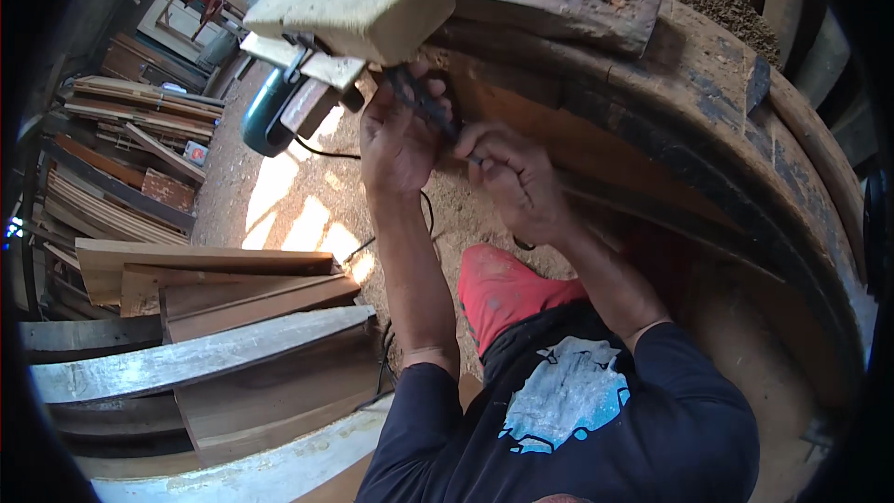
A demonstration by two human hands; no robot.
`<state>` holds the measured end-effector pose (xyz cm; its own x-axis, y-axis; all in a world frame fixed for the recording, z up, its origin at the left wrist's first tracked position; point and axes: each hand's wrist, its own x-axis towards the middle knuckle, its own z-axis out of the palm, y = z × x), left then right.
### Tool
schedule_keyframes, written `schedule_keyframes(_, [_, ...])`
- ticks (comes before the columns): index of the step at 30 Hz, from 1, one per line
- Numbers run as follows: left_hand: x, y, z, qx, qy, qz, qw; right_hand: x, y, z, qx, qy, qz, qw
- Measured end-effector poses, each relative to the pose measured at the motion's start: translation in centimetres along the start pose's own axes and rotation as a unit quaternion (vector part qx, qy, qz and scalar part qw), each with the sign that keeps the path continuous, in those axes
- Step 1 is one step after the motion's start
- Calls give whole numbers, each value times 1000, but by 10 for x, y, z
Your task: The person organizes boards and a power saw on a workbench, uses a hammer to fix wood pieces in place, and then ties a cord around the structure.
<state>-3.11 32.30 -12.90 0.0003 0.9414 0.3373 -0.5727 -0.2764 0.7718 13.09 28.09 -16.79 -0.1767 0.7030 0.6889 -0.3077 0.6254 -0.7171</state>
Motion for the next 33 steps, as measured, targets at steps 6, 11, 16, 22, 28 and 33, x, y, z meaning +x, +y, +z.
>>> schedule_keyframes(6, [17, -72, -63, -6, 86, -41, 995, 3, 0, -9, -88, -47, -46, 994])
schedule_keyframes(11, [43, -121, -27, -66, 67, -25, 995, -11, 3, 1, -168, -16, -11, 986])
schedule_keyframes(16, [43, -107, -4, 104, -101, 25, 989, -9, 6, -1, -149, 2, 10, 989])
schedule_keyframes(22, [-6, -59, -18, 188, 65, 19, 980, 1, 5, -7, -172, -6, 26, 985])
schedule_keyframes(28, [-9, -24, -5, 100, -21, 21, 995, 3, 6, -8, -207, -30, 5, 978])
schedule_keyframes(33, [22, -6, 3, -12, 44, 67, 997, 8, -1, -14, -242, -42, 13, 969])
